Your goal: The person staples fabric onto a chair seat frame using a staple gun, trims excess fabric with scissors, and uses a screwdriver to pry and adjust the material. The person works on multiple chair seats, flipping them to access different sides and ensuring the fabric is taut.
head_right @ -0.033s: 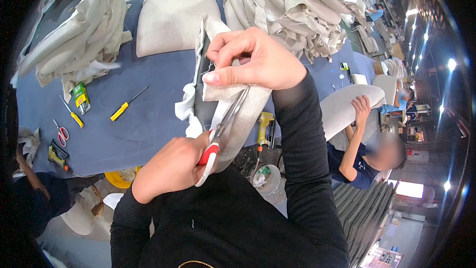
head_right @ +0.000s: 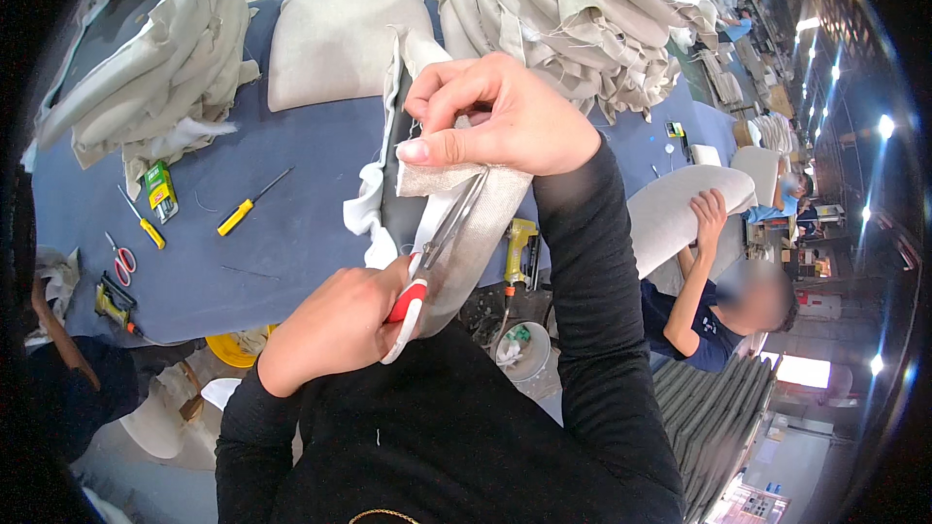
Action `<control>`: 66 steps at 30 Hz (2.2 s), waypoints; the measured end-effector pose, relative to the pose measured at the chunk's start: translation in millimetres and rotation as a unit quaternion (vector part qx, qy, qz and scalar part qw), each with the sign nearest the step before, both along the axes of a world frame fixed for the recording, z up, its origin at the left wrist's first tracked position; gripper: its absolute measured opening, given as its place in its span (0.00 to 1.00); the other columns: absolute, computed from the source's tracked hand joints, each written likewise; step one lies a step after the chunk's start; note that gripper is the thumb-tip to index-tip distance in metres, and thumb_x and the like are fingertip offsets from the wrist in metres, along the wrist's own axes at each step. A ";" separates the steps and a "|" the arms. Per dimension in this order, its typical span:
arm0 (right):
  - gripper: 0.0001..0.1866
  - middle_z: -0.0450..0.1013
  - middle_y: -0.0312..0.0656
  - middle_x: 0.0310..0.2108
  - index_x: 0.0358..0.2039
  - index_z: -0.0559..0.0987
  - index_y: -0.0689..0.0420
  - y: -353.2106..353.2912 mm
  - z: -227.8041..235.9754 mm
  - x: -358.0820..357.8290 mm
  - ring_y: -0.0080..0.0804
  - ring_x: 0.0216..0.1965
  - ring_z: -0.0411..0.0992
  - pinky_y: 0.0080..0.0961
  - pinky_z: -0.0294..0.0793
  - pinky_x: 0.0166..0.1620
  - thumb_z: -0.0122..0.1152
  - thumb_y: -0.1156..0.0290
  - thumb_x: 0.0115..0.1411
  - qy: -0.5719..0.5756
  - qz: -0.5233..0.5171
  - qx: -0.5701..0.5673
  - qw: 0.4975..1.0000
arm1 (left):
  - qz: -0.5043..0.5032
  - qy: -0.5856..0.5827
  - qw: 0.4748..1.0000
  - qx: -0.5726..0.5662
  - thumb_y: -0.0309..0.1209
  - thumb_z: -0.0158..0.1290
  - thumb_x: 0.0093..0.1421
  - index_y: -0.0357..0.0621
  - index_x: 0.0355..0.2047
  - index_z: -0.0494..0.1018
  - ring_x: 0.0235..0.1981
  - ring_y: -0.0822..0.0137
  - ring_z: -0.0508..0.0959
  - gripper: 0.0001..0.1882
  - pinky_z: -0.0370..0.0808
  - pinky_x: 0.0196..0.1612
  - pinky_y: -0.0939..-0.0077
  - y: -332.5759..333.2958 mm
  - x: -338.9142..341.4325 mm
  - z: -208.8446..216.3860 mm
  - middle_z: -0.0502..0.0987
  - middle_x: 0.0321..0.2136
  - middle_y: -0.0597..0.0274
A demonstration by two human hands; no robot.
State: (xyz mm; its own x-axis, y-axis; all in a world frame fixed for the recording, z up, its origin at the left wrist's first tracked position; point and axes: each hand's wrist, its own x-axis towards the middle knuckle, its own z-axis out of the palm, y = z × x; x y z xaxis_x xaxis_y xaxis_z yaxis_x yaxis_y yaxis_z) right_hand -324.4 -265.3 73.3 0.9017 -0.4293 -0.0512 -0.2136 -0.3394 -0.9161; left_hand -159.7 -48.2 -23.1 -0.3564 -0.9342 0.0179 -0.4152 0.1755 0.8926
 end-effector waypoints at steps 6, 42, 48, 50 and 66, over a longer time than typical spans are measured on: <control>0.10 0.72 0.32 0.36 0.27 0.89 0.58 1.4 1.7 -2.4 0.23 0.38 0.70 0.24 0.65 0.43 0.85 0.69 0.57 0.002 0.008 -0.002 1.000 | 0.011 0.035 0.999 0.014 0.27 0.63 0.65 0.35 0.46 0.75 0.30 0.35 0.82 0.13 0.76 0.33 0.46 2.3 -11.7 -12.4 0.80 0.27 0.39; 0.13 0.78 0.29 0.30 0.48 0.87 0.64 54.9 -39.8 -37.2 0.13 0.31 0.73 0.17 0.75 0.37 0.68 0.65 0.77 -0.336 -0.346 0.059 0.874 | 0.375 -0.237 0.890 0.107 0.38 0.69 0.65 0.37 0.63 0.77 0.54 0.43 0.87 0.29 0.81 0.56 0.53 15.7 78.0 -282.2 0.86 0.53 0.40; 0.12 0.79 0.31 0.33 0.49 0.84 0.65 82.8 -67.7 -34.5 0.15 0.34 0.75 0.21 0.77 0.40 0.66 0.67 0.78 -0.456 -0.324 0.174 0.811 | 0.220 0.229 0.927 -0.197 0.55 0.41 0.81 0.33 0.76 0.64 0.72 0.52 0.70 0.39 0.62 0.78 0.52 -103.6 51.1 -118.8 0.67 0.74 0.44; 0.12 0.77 0.30 0.31 0.48 0.84 0.64 98.6 -83.2 -38.2 0.15 0.33 0.74 0.22 0.76 0.38 0.64 0.65 0.79 -0.518 -0.290 0.237 0.769 | 0.257 0.277 0.908 -0.181 0.62 0.37 0.81 0.32 0.77 0.59 0.73 0.47 0.69 0.44 0.64 0.78 0.48 -116.6 28.0 -70.7 0.66 0.74 0.40; 0.57 0.62 0.65 0.77 0.81 0.55 0.68 376.7 -470.7 -373.2 0.43 0.68 0.75 0.36 0.71 0.69 0.74 0.42 0.68 0.153 -0.928 0.143 0.309 | 0.153 0.092 0.966 -0.184 0.51 0.27 0.83 0.32 0.54 0.81 0.50 0.51 0.84 0.38 0.83 0.59 0.55 -149.4 -20.1 -27.4 0.85 0.49 0.44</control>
State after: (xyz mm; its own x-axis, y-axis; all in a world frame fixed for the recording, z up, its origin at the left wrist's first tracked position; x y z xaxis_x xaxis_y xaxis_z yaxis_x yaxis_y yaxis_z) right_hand -697.7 111.5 -397.4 -0.9488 -0.1304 -0.2877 0.1122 0.7122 -0.6929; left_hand -179.8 -197.6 -50.5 -0.0233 -0.9133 0.4067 -0.3378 0.3901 0.8566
